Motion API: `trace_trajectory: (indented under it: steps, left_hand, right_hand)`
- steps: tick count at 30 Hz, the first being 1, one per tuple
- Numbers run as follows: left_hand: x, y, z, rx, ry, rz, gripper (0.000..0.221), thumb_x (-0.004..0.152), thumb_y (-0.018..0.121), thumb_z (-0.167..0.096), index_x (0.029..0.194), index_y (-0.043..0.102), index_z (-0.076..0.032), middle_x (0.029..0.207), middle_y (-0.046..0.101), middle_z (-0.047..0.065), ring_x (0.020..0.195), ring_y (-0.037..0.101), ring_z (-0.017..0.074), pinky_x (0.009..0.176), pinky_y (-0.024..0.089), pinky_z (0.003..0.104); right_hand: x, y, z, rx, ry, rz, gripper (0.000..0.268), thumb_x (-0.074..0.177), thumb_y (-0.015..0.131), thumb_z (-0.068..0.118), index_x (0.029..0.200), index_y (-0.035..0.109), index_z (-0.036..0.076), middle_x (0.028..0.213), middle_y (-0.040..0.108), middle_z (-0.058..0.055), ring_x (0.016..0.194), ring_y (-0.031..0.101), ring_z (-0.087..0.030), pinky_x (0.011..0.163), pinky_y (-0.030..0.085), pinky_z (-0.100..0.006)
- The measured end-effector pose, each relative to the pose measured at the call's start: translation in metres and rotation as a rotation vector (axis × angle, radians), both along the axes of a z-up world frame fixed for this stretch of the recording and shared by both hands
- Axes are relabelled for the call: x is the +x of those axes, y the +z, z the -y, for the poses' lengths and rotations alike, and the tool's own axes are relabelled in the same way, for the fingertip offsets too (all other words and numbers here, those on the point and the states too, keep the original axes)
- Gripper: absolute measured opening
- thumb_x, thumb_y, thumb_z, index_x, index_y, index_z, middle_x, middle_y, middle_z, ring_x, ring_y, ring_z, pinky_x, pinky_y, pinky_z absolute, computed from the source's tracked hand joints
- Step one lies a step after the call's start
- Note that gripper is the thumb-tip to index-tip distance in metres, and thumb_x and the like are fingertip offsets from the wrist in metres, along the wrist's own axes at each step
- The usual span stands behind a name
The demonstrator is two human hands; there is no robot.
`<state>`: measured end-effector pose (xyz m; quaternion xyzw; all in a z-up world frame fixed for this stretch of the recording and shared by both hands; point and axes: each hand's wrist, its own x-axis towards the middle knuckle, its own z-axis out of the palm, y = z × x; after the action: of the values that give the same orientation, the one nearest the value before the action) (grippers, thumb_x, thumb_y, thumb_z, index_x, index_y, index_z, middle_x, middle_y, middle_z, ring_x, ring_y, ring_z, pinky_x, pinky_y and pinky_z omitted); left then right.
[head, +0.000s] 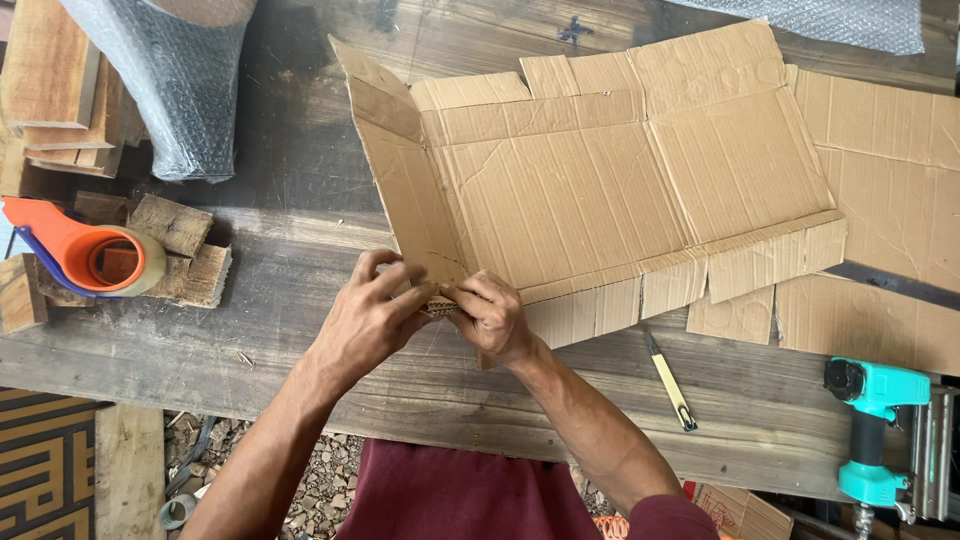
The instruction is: The person constructs a cardboard box by folding and cutting cardboard sheets, places a bubble-wrapped item inside, and secures the package with adhesive tape.
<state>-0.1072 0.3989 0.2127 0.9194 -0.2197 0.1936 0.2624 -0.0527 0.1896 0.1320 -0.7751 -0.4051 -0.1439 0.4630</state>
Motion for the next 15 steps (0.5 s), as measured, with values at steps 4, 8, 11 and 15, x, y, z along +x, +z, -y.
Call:
trace_trajectory:
  steps: [4, 8, 11, 15]
  left_hand:
    - [0.005, -0.022, -0.008, -0.014, -0.026, 0.032, 0.025, 0.071, 0.088, -0.019, 0.091, 0.074, -0.018, 0.095, 0.069, 0.000, 0.103, 0.058, 0.0306, 0.084, 0.052, 0.037]
    - [-0.004, -0.010, -0.007, -0.097, 0.006, -0.119, 0.019, 0.082, 0.079, -0.027, 0.099, 0.075, -0.020, 0.101, 0.067, 0.002, 0.104, 0.056, 0.0311, 0.086, 0.052, 0.040]
    - [-0.008, -0.008, -0.008, -0.117, 0.048, -0.188, 0.021, 0.090, 0.074, -0.036, 0.103, 0.076, -0.018, 0.106, 0.065, 0.006, 0.099, 0.060, 0.0322, 0.082, 0.054, 0.044]
    - [-0.010, -0.023, -0.007, -0.411, -0.045, -0.312, 0.012, 0.092, 0.072, -0.020, 0.098, 0.078, -0.012, 0.095, 0.072, 0.011, 0.087, 0.072, 0.0373, 0.073, 0.057, 0.044]
  right_hand:
    - [0.003, 0.026, -0.006, 0.006, 0.079, -0.051, 0.023, 0.090, 0.078, 0.025, 0.103, 0.078, 0.006, 0.088, 0.072, -0.009, 0.078, 0.070, -0.028, 0.069, 0.060, -0.039]
    - [0.001, 0.024, -0.002, -0.080, 0.130, -0.080, 0.023, 0.098, 0.067, 0.026, 0.100, 0.077, 0.005, 0.083, 0.071, -0.011, 0.076, 0.069, -0.026, 0.069, 0.059, -0.037]
    - [-0.001, 0.020, -0.005, -0.105, 0.125, -0.009, 0.018, 0.096, 0.070, 0.021, 0.099, 0.075, 0.005, 0.084, 0.069, -0.010, 0.077, 0.069, -0.028, 0.069, 0.059, -0.039]
    - [-0.003, 0.021, -0.013, -0.100, 0.116, 0.043, 0.012, 0.093, 0.074, 0.018, 0.097, 0.076, 0.006, 0.083, 0.069, -0.008, 0.076, 0.069, -0.027, 0.069, 0.059, -0.038]
